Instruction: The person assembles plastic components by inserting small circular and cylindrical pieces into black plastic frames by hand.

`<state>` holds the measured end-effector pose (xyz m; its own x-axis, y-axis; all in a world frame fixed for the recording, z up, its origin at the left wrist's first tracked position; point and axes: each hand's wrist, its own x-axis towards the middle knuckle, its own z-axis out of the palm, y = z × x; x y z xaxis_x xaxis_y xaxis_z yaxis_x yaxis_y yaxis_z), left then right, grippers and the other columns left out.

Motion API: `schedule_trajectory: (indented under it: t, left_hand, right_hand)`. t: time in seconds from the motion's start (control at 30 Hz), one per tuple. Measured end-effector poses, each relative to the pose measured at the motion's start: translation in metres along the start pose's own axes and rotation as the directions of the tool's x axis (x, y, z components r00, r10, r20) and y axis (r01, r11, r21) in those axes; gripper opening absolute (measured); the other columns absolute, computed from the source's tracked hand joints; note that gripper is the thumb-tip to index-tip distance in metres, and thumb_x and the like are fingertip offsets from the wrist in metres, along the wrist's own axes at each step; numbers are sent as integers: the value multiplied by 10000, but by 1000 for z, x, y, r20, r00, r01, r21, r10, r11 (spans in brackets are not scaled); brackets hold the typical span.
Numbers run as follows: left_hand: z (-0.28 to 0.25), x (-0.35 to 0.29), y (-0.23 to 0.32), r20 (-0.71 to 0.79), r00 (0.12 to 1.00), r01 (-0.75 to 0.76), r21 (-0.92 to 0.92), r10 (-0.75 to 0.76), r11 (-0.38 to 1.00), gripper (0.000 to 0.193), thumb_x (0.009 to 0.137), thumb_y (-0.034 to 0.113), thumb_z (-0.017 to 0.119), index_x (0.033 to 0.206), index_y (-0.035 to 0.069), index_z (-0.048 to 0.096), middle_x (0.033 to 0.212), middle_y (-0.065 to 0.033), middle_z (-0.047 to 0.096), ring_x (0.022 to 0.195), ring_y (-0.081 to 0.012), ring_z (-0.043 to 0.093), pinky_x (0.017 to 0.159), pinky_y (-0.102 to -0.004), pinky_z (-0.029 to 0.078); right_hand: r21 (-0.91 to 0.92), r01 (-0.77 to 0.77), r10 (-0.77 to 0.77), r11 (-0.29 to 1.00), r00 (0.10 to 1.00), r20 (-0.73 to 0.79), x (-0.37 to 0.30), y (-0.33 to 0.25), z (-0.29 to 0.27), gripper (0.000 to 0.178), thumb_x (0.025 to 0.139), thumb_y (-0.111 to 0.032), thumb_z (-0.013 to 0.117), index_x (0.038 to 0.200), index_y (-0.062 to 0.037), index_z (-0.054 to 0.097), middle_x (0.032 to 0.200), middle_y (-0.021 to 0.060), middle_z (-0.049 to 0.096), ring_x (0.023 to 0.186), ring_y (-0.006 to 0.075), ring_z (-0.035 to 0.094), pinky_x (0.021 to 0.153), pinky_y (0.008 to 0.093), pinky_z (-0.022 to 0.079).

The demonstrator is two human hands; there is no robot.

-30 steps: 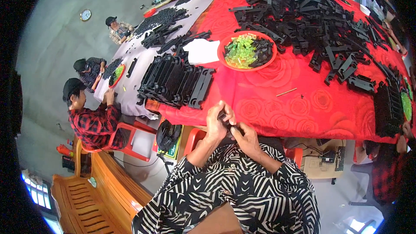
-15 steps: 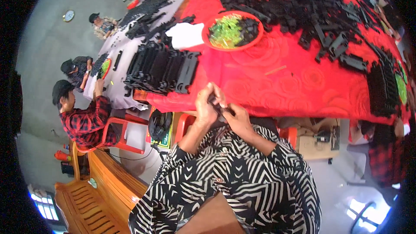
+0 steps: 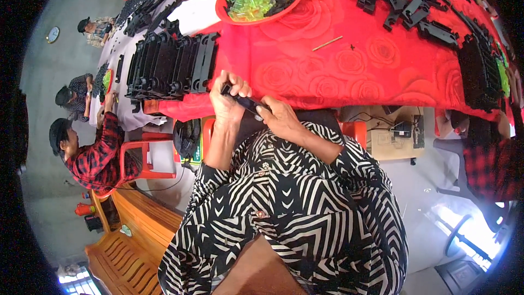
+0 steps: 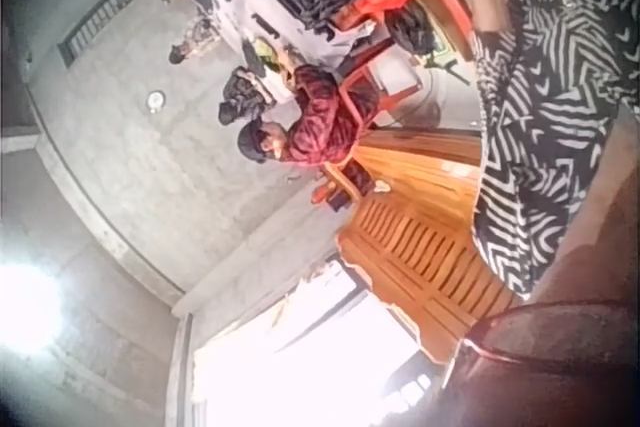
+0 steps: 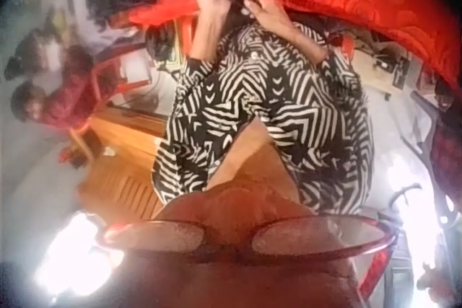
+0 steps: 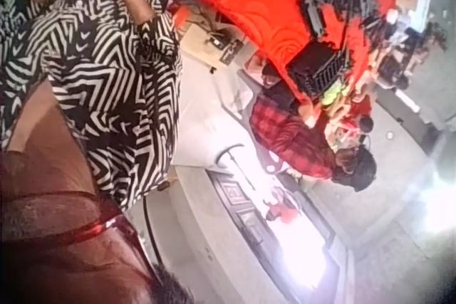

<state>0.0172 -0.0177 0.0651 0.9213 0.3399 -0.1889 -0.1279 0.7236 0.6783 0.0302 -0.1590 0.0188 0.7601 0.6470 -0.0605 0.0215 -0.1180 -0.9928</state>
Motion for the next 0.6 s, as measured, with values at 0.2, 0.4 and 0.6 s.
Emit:
schedule_trajectory:
  t: [0.2, 0.4, 0.6]
  left_hand:
    - [5, 0, -2, 84, 996, -17, 38, 13, 999, 332, 865, 339, 436, 645, 90, 433, 479, -1, 319, 441, -166, 348, 491, -319, 331]
    - [19, -8, -2, 130, 991, -47, 94, 35, 994, 356, 872, 343, 413, 632, 80, 423, 477, -8, 315, 434, -168, 353, 479, -316, 333]
    - [21, -9, -5, 137, 987, -102, 171, 79, 980, 359, 882, 329, 380, 635, 70, 415, 484, -11, 305, 438, -167, 350, 479, -307, 335]
  right_hand:
    - [26, -42, 42, 999, 999, 4, -1, 3, 2, 201, 863, -190, 505, 874, 10, 524, 659, 46, 562, 564, 98, 538, 514, 258, 415]
    - [71, 25, -16, 997, 991, -134, -3, 5, 6, 267, 825, -223, 555, 729, 18, 493, 526, 103, 463, 506, 128, 479, 479, 322, 382]
    - [34, 34, -28, 999, 989, -147, -4, 1, 5, 305, 821, -218, 560, 669, 24, 455, 511, 122, 412, 479, 129, 415, 453, 337, 343]
